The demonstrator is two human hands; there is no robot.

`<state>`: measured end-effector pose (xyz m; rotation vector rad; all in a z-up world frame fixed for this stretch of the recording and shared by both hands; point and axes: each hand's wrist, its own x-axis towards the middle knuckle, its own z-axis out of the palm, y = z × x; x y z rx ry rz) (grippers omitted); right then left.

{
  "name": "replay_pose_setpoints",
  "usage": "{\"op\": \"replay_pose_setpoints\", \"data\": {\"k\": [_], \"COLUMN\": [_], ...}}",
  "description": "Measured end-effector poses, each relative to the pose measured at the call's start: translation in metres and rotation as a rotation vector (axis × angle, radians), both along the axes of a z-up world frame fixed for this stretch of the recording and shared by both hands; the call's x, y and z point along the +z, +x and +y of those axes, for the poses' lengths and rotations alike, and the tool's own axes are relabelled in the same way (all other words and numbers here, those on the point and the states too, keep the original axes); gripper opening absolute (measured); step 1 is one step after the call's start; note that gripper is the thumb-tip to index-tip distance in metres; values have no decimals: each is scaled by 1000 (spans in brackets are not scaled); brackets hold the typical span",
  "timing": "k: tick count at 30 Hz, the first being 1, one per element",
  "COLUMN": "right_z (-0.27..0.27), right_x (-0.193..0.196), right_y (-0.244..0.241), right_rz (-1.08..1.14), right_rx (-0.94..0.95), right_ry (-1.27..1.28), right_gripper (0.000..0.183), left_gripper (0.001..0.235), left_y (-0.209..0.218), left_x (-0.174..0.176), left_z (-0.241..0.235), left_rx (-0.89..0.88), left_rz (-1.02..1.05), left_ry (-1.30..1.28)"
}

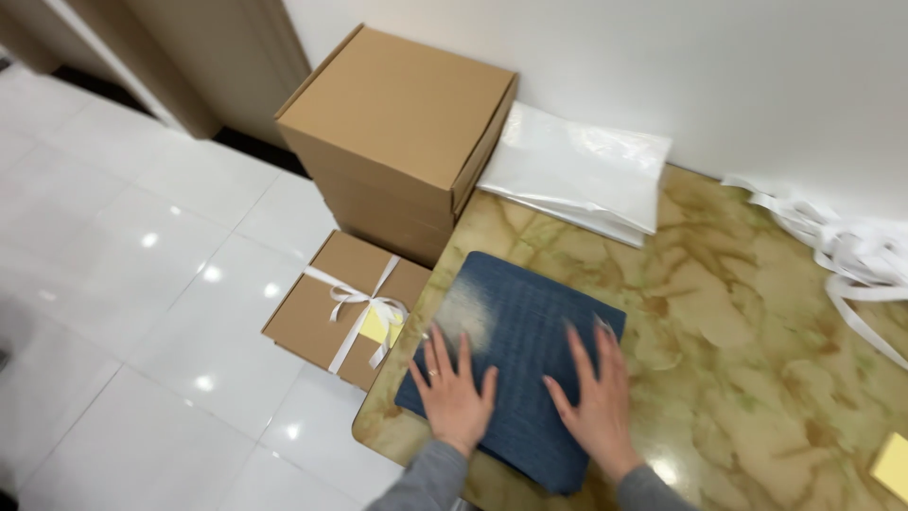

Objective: The person folds a pair of blue jeans on a marble-patterned table, smoothing the fabric and aligning the edges. They then place the folded jeans into a clear plastic bag and seal it.

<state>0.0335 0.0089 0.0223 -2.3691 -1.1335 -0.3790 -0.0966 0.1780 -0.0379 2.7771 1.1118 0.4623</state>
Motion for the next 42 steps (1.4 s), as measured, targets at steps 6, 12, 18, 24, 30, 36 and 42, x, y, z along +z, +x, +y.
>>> {"op": "replay_pose_setpoints", "data": {"k": [6,12,18,24,30,36,42], "right_z": [44,48,117,191,222,197,34], "right_x": [-46,-79,-47,-67,-80,-77,-70], "right_y": [77,110,101,90,128,121,74], "right_rz": [-266,-260,19,-181,-201,-337,-20], "right_rx": [440,215,194,899,645,410,804], "right_ry": [-251,-346,-200,-443,-489,-283,-430], "right_gripper": [59,64,60,67,69,74,67], "left_gripper": [112,116,149,162,155,164,130], "left_y": [-15,-19,-23,-24,-32,-30,10], "left_x": [13,18,18,12,18,0,21], "left_z": [-35,-34,-35,-32,-39,-71,-148], "left_rx": [81,66,169,177,260,580,188], "left_rz": [-46,-60,74,20,-29,254,45], "left_ry": [111,7,158,133,22,173,112]}}
